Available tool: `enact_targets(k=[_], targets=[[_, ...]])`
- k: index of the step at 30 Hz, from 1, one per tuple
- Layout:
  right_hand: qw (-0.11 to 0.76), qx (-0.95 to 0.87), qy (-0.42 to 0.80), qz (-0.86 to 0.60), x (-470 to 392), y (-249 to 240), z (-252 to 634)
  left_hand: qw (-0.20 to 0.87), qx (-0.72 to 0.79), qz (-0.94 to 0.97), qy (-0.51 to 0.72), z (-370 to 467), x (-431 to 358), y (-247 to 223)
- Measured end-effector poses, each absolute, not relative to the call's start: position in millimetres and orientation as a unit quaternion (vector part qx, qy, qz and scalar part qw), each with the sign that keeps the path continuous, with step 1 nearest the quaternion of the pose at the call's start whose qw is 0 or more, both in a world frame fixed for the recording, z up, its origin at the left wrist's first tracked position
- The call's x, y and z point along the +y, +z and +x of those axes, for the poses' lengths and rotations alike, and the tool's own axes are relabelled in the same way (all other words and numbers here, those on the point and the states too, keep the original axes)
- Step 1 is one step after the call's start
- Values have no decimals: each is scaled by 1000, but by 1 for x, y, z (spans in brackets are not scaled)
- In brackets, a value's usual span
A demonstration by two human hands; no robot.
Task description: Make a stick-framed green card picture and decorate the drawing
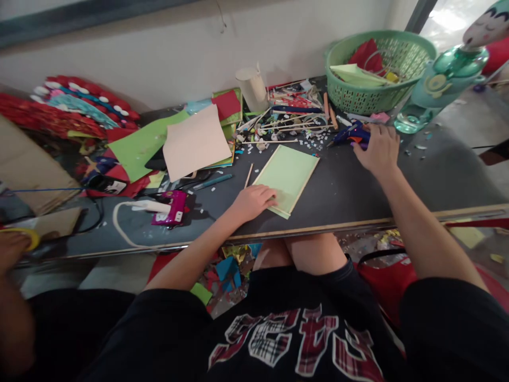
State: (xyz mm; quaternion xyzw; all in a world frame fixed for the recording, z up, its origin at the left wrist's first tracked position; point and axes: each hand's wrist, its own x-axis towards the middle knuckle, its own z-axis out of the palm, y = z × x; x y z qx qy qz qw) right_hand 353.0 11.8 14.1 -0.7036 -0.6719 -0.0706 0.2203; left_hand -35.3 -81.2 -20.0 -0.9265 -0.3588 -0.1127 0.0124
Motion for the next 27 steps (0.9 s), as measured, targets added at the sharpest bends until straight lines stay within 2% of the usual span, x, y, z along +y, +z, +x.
enact_targets(k=[6, 9, 11, 14, 18, 22, 27], targets=[[64, -636, 7, -769, 30, 32, 336, -55, -361, -923, -123, 14, -99, -27], [37, -634, 19, -772, 36, 39, 337, -140, -353, -914, -142, 11, -90, -16], [77, -638, 7, -767, 35, 40, 338, -182, -353, -901, -177, -11, -81, 0], [191, -614, -12, -766, 33, 37, 336, -167, -507, -820, -205, -57, -70, 25], [307, -582, -11, -753, 37, 27, 320, -130, -694, -698, -120, -81, -66, 35], [372, -576, -3, -728, 51, 14, 299, -130, -729, -669, -63, -60, -65, 23], [425, -584, 20, -691, 69, -11, 296, -82, -717, -690, -58, -55, -47, 25]])
